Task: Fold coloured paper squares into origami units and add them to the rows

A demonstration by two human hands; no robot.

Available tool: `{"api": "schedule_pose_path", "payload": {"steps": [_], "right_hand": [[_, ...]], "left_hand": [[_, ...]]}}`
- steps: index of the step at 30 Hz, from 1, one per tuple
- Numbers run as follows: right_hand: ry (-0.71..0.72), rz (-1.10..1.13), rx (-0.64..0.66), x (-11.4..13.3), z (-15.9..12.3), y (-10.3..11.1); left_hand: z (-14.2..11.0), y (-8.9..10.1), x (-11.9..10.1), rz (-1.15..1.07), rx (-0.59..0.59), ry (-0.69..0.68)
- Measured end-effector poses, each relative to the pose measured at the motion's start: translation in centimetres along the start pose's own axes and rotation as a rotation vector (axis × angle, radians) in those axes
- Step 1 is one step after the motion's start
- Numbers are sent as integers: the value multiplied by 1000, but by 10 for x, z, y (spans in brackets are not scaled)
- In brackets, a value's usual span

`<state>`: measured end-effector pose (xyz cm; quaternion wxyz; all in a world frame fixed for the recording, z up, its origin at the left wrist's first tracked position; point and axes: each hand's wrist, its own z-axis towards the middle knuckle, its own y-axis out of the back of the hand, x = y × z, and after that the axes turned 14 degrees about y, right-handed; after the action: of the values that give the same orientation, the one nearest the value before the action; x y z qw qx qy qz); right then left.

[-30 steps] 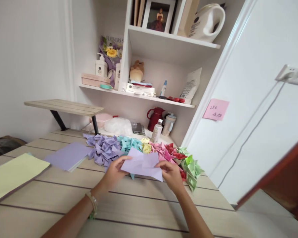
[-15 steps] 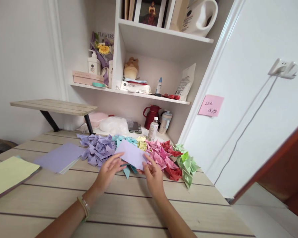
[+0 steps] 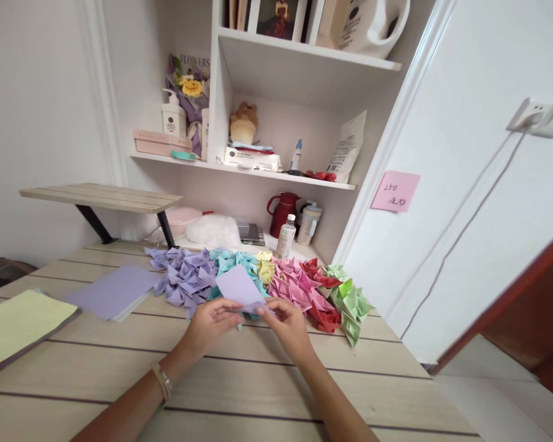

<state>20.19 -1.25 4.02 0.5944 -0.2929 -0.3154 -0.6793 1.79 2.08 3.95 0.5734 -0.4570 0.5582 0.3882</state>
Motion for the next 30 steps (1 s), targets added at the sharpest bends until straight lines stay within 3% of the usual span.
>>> {"api": "schedule_pose_path", "payload": {"steps": [4, 9, 17, 23, 30], "right_hand": [[-160, 309, -116, -7, -2, -9], [-282, 433, -117, -7, -3, -15], [-292, 388, -69, -12, -4, -15], [-142, 53, 22, 1, 0, -1], [-154, 153, 125, 12, 5, 12]], "left_hand": [[-1, -4, -2, -47, -74, -73], [2, -5, 0, -192, -32, 4], [7, 1, 4, -66, 5, 64], [0, 0, 1, 29, 60, 35], [-2, -1, 4, 142, -11, -89]]}}
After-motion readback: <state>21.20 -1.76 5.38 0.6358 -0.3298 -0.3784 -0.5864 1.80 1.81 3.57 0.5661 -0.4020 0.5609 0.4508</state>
